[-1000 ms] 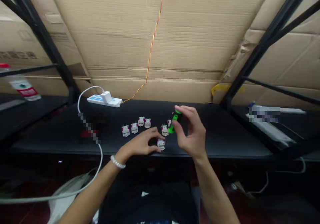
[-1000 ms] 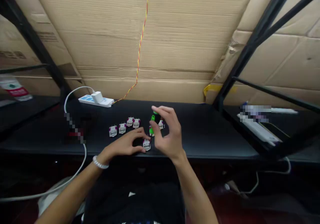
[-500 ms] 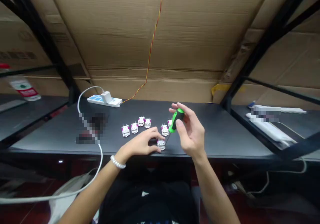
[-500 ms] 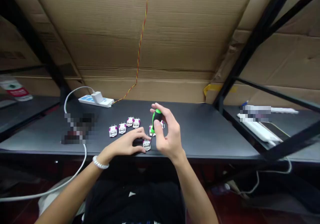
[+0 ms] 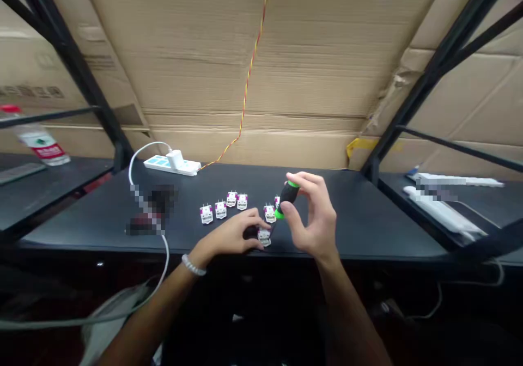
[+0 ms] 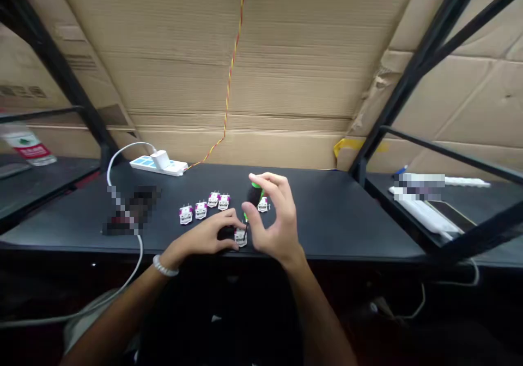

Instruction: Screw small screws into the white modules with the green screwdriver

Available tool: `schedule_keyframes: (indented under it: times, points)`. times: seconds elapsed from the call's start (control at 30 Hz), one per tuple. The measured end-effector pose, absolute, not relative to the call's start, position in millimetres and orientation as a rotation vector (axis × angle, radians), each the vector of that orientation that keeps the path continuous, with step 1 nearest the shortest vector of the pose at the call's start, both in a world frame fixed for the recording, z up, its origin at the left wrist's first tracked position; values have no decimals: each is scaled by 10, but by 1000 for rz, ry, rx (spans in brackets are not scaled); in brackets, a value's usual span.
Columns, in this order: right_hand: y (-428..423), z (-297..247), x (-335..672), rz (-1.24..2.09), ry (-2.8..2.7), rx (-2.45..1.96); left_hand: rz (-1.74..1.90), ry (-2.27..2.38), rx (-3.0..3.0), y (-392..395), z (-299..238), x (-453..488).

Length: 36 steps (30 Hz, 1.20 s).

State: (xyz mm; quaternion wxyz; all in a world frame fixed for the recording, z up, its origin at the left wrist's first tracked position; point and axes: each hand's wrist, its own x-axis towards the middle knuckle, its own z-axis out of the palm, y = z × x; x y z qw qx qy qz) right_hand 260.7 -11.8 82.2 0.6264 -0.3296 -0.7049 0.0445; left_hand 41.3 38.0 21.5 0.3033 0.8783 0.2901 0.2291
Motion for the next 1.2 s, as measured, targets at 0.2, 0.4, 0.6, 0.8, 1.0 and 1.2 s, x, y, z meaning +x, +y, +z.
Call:
schedule_keyframes:
  times: [0.2,0.4,0.6,0.8,1.0,1.2]
  points:
    - [-105,834,2623,72,-1612,-796,592,777,2338,365,245,420]
    - [-105,832,2623,61,-1623,-751,598,776,2346,371,236,414]
    - [-98,837,2612,-34,-1569,-786,583,792,2341,376,224,416]
    - [-102,820,2630,81,-1621,-705,601,780,2342,368,226,414]
    - [-82,810,2634,-17,-1617,-773,599,787,2343,368,225,410]
    - [-111,817,2658,118,-1721,-735,597,773,2328,382,209,406]
